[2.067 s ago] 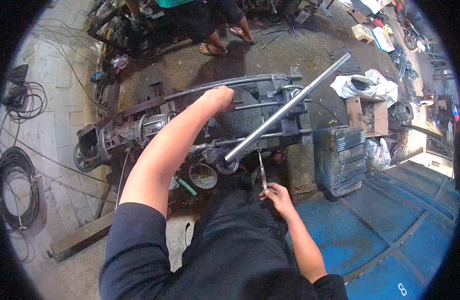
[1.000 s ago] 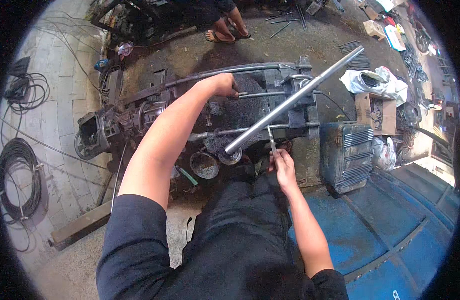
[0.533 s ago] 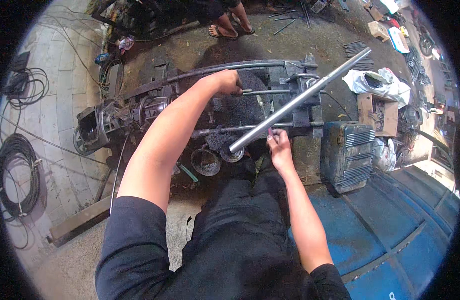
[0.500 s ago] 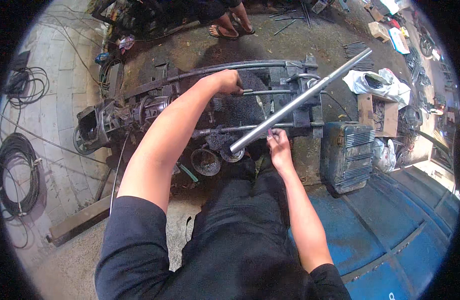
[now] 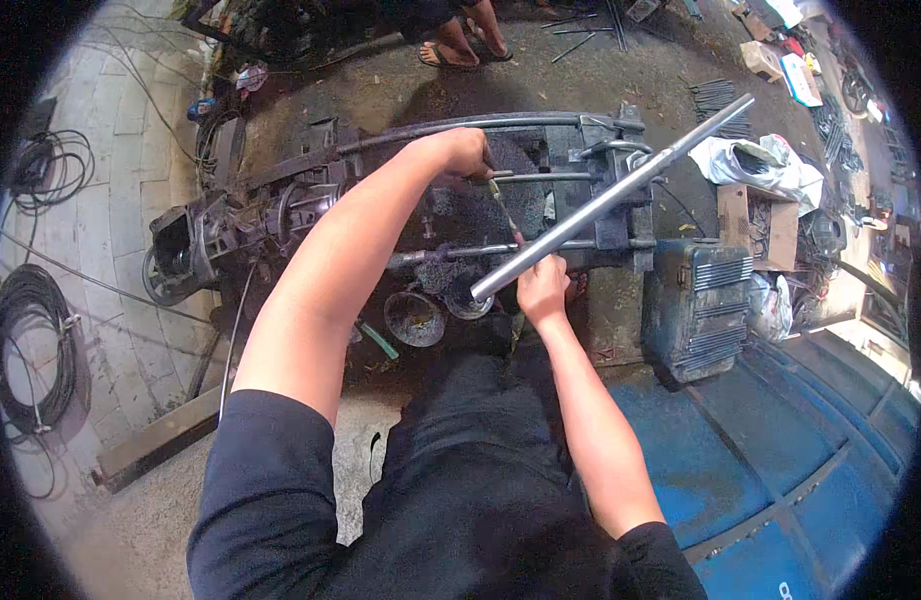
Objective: Operating a metal fabrication machine to bend or shape a long metal rod.
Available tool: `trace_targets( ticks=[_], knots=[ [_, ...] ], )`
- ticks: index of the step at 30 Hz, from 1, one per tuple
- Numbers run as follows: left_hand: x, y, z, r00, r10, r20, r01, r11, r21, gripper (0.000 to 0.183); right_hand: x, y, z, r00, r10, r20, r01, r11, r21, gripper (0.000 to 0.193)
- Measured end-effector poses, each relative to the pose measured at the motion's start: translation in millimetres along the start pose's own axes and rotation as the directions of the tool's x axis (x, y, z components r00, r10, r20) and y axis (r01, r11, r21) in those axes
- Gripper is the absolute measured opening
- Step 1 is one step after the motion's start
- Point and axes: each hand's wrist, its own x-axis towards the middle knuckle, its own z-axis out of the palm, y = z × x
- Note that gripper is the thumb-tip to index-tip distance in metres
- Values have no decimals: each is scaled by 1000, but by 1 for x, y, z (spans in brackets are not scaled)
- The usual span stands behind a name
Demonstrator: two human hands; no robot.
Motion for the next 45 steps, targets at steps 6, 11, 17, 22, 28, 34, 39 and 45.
trace_targets(
  ticks=[6,11,17,22,28,34,39,45],
  knots=[
    [5,-12,2,998,-45,37,47,998,-48,31,-5,-7,5,937,-273,-217,233,954,-191,25],
    [4,-12,0,999,19,31,-17,998,-65,33,-7,-6,-4,973,-177,-145,192,977,93,15],
    [5,-4,2,1000,20,17,-19,998,-56,32,-7,-4,-4,983,-142,-119,159,975,153,16],
    [12,-12,4,999,19,28,-20,1000,17,32,-7,1,0,955,-232,-186,257,958,126,21],
    [4,-5,1,997,71,-5,-71,997,-8,32,-10,-5,-5,972,-143,-188,188,949,251,19],
    [1,-2,3,1000,-20,13,22,994,-110,31,-10,-11,-7,974,-88,-210,151,940,306,20],
    [0,-3,2,999,34,-27,-36,998,-54,30,-4,-6,-5,983,-111,-143,138,972,192,29],
    [-2,4,-2,999,-40,15,41,996,-77,31,-3,-5,-4,988,-36,-149,67,975,213,26]
  ],
)
